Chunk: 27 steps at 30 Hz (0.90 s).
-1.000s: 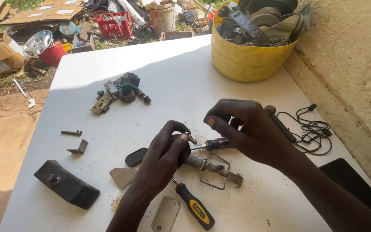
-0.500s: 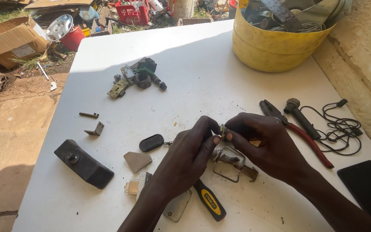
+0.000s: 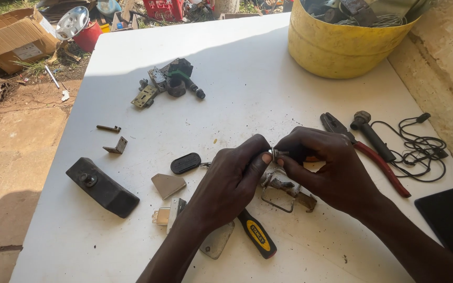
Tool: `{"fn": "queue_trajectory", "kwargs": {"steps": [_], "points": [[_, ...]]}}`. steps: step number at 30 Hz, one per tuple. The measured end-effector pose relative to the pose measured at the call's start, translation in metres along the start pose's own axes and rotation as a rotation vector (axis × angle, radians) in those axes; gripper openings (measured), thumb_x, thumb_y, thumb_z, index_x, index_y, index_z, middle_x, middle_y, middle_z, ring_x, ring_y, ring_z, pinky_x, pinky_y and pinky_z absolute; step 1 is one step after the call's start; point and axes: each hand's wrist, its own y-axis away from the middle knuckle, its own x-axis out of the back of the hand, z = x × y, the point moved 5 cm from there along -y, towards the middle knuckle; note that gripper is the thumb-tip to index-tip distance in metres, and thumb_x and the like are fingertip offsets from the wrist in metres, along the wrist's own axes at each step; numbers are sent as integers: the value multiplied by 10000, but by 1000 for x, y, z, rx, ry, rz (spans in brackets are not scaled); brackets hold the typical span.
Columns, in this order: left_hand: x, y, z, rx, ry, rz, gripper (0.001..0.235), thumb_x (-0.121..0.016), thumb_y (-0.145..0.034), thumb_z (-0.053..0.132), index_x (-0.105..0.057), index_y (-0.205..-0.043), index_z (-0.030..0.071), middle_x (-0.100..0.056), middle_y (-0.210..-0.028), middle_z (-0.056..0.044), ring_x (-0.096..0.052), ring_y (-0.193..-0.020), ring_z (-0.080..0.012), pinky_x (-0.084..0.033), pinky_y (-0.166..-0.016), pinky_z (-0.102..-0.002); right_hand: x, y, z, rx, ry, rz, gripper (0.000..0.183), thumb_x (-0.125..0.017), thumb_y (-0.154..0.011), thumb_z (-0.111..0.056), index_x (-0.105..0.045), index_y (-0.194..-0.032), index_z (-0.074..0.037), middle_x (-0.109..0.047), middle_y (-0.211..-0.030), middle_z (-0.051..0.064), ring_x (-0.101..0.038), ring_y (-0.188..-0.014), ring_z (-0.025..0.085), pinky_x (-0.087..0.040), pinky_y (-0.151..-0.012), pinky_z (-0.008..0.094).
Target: Disassembling and inspecting a mechanical door lock mechanism using a screwdriver and pliers on a workbench.
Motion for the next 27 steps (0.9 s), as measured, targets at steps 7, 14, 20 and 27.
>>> {"fn": "queue_trajectory", "kwargs": {"steps": [7,14,20,27], "points": [[-1,0,0,89,115,29,253,-457,-1008,234,-481,-787,112,-410,-627,21,-364,-605,-114,-305,-554,-307,1,2,-10,188,24,37,175,-714,-824,46,-601,-920,-48,-630,-814,52,-625,-708,138,-532,-636,232],[0,0,2,101,111,39,235,-449,-1013,227,-518,-817,116,-413,-622,24,-349,-588,-106,-293,-539,-304,1,0,4,-112,-185,14,102,-625,-920,-151,-633,-889,-54,-606,-706,19,-564,-622,89,-469,-525,220],[-2,0,2,128,94,61,241,-456,-1002,227,-516,-796,118,-410,-610,27,-355,-584,-106,-300,-539,-306,1,1,-1,-33,-89,-25,24,-663,-887,-81,-654,-877,-61,-660,-719,13,-619,-638,84,-530,-570,209],[-7,1,-3,170,113,74,264,-465,-1003,246,-477,-766,128,-383,-612,32,-338,-591,-103,-293,-538,-306,4,10,2,-129,-114,54,197,-472,-1003,-199,-601,-960,-58,-562,-679,34,-538,-547,110,-451,-510,250]]}}
